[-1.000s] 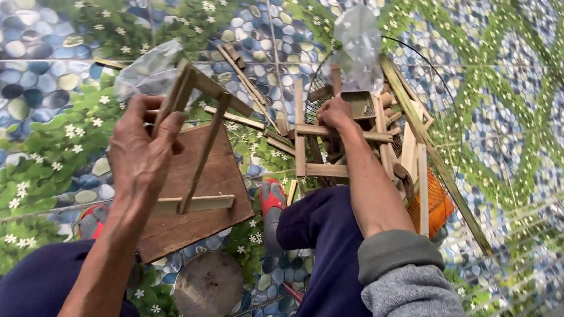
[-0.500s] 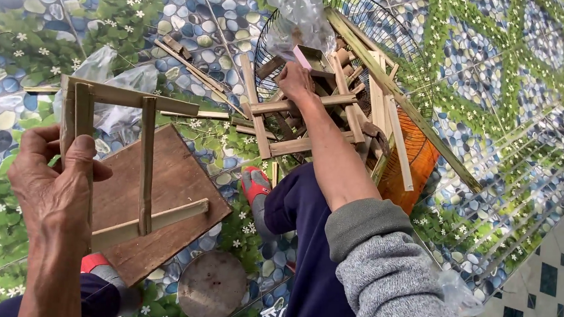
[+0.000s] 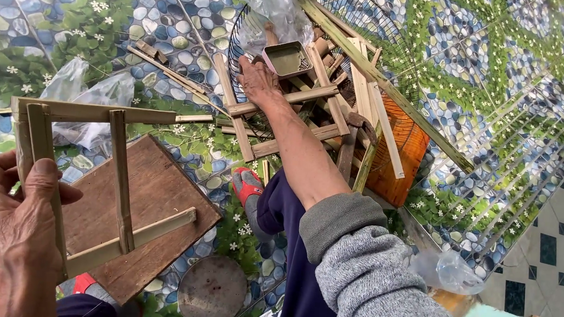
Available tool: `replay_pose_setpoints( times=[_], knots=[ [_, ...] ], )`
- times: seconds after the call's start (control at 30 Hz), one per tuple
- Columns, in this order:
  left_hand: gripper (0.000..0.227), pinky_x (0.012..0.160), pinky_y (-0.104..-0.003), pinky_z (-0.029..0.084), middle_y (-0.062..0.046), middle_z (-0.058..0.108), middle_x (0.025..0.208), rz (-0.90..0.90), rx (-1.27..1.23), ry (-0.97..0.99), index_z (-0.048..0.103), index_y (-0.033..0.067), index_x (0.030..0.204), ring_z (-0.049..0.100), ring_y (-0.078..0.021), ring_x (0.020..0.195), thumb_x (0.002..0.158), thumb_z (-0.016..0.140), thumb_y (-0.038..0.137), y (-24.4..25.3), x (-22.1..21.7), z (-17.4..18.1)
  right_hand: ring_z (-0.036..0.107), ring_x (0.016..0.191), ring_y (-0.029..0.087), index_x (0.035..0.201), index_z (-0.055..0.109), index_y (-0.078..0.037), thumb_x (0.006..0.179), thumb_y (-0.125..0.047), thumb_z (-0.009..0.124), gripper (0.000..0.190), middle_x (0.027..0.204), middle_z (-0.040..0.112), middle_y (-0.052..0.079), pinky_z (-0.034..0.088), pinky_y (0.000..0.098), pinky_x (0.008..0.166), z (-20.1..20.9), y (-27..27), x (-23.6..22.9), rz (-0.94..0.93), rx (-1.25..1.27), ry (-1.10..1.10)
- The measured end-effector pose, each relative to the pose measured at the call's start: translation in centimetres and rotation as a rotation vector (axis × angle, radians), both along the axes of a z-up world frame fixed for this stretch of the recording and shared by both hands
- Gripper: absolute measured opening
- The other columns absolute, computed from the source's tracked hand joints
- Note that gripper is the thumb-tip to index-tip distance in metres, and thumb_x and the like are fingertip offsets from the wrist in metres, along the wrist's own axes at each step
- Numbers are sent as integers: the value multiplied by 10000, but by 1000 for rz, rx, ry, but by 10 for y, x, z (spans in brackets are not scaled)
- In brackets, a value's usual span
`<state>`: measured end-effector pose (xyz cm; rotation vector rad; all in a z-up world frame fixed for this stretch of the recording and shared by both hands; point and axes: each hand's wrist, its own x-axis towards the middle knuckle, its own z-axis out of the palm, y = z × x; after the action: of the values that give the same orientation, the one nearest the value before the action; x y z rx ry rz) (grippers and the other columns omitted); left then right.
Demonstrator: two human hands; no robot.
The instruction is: The person assembles a small wooden frame by fitting bamboo pieces together and securing them with a hammer and wire. They repeatedly adjust the frame, hammer joints, and twist wire to fasten the structure.
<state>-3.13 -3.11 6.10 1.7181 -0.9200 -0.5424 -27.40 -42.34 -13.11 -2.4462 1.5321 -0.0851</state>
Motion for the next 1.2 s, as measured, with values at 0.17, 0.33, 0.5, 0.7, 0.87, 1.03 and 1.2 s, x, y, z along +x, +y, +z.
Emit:
replay_pose_setpoints(
  times=[0.17, 0.33, 0.5, 0.7, 0.87, 1.03, 1.2],
  knots=[
    [252, 662, -433, 593, -234, 518, 1102, 13, 20, 18, 436, -145, 1382, 658, -323, 787, 1199, 580, -49, 2, 0, 2, 678, 661, 286, 989, 620, -133, 949, -337, 688, 219, 766, 745, 81, 515, 506, 632, -5, -4, 0, 23, -132, 0],
    [204, 597, -380, 600, -243, 557, 1124, 29, 5, -9, 482, -124, 1306, 655, -288, 721, 1170, 619, -57, 2, -1, 6, 554, 658, 257, 945, 659, -123, 863, -189, 668, 106, 726, 619, 85, 442, 503, 640, -26, -25, -1, -79, -57, -31],
    [176, 573, -346, 566, -235, 566, 1108, 16, -13, -26, 498, -124, 1263, 676, -265, 699, 1166, 621, -44, 2, 0, 9, 719, 838, 257, 886, 782, -128, 881, -155, 771, 29, 878, 756, 67, 600, 490, 856, 6, -24, -12, -191, 99, 48],
    [172, 614, -339, 601, -231, 569, 1104, -7, -51, -41, 510, -135, 1269, 668, -256, 682, 1186, 636, -54, 2, 2, 3, 634, 636, 172, 722, 725, -120, 813, -29, 664, 142, 706, 683, 15, 527, 381, 578, -24, -38, -18, -95, -50, 32],
    [180, 617, -344, 609, -242, 548, 1106, -27, -52, -33, 483, -148, 1285, 673, -276, 711, 1197, 617, -66, 3, 2, 6, 597, 1180, 273, 847, 627, -193, 700, 154, 600, 378, 1326, 532, 7, 540, 439, 974, -1, -11, -11, 66, -70, -121],
    [209, 656, -353, 592, -239, 518, 1126, -32, -63, 8, 466, -150, 1332, 649, -277, 742, 1228, 610, -40, 2, 3, 1, 641, 781, 229, 1121, 657, -181, 857, 1, 612, 324, 759, 629, 26, 521, 444, 777, 12, -7, -17, 131, 72, -90],
    [228, 724, -401, 610, -276, 491, 1182, -51, -40, -25, 400, -165, 1408, 644, -313, 812, 1246, 536, -80, 4, 0, 0, 608, 967, 251, 1180, 573, -231, 725, 3, 748, 541, 1045, 654, -2, 472, 495, 859, 17, 1, -14, 80, 120, 36]
  ],
)
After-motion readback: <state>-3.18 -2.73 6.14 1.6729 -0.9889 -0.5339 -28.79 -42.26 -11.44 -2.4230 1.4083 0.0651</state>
